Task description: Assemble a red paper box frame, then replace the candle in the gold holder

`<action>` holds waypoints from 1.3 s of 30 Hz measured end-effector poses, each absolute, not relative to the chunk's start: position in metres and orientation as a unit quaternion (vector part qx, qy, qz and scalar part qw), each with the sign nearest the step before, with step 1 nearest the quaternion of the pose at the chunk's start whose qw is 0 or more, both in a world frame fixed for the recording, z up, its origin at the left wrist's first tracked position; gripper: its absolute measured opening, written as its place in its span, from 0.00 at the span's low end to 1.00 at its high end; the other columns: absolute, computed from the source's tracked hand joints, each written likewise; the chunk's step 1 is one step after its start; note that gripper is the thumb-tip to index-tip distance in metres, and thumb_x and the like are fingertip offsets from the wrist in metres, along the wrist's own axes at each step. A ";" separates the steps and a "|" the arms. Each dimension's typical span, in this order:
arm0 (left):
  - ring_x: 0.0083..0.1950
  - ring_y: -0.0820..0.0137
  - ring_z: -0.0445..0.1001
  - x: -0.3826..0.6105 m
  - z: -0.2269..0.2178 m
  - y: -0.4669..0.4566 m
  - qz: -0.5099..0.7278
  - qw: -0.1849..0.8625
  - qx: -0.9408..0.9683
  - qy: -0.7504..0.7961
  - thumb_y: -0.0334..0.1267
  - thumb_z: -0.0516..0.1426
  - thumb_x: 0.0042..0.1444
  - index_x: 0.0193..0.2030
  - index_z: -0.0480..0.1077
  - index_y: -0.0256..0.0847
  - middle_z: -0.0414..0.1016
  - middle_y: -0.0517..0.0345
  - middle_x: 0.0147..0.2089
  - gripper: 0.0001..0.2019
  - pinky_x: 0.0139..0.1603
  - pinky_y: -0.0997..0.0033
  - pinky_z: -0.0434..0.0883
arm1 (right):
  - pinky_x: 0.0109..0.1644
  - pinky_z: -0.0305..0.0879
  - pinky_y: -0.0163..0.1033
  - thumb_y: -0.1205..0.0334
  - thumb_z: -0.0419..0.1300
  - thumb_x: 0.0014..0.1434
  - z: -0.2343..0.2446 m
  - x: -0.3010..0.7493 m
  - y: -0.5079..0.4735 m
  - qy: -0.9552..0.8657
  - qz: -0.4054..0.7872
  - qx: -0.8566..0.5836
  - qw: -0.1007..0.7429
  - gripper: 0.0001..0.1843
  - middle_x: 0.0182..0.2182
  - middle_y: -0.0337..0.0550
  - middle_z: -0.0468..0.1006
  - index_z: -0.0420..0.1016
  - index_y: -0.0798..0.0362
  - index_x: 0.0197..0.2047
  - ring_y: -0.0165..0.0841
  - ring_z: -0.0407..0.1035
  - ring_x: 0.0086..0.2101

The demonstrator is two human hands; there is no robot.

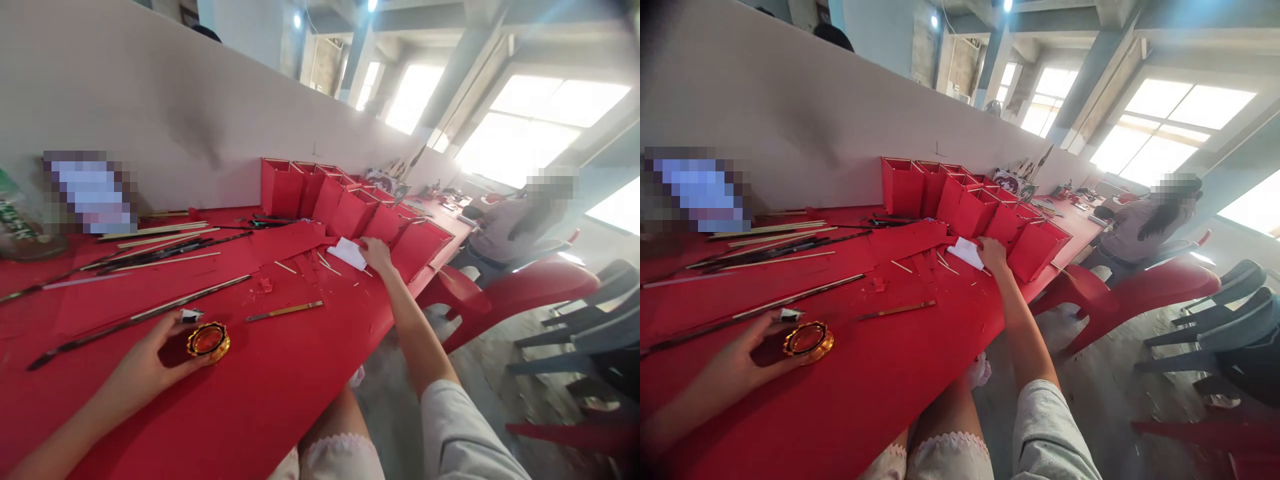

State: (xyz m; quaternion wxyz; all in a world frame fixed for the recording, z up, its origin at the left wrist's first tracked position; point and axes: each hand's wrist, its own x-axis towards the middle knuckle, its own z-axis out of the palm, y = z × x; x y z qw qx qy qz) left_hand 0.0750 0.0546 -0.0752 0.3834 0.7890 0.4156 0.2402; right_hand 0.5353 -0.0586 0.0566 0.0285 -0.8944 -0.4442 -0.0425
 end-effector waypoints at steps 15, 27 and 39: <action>0.56 0.53 0.80 0.078 -0.067 0.045 0.261 0.378 0.789 0.407 0.62 0.66 0.46 0.54 0.64 0.56 0.82 0.62 0.52 0.31 0.57 0.55 0.75 | 0.56 0.64 0.38 0.58 0.50 0.73 0.048 0.475 -0.050 -0.549 0.002 -0.829 0.110 0.24 0.59 0.57 0.75 0.68 0.57 0.67 0.37 0.70 0.57; 0.59 0.52 0.79 0.074 -0.070 0.054 0.225 0.370 0.795 0.425 0.63 0.66 0.43 0.55 0.63 0.60 0.82 0.62 0.54 0.33 0.59 0.53 0.75 | 0.70 0.52 0.45 0.69 0.50 0.69 -0.011 0.454 0.034 -0.632 -0.036 -0.765 0.119 0.32 0.72 0.55 0.57 0.55 0.55 0.74 0.42 0.51 0.69; 0.57 0.48 0.79 0.076 -0.081 0.055 0.262 0.393 0.774 0.423 0.67 0.67 0.37 0.55 0.66 0.48 0.81 0.47 0.54 0.41 0.58 0.52 0.76 | 0.69 0.58 0.49 0.67 0.57 0.65 -0.009 0.461 0.026 -0.741 -0.034 -0.663 0.101 0.45 0.72 0.53 0.58 0.38 0.51 0.79 0.42 0.54 0.69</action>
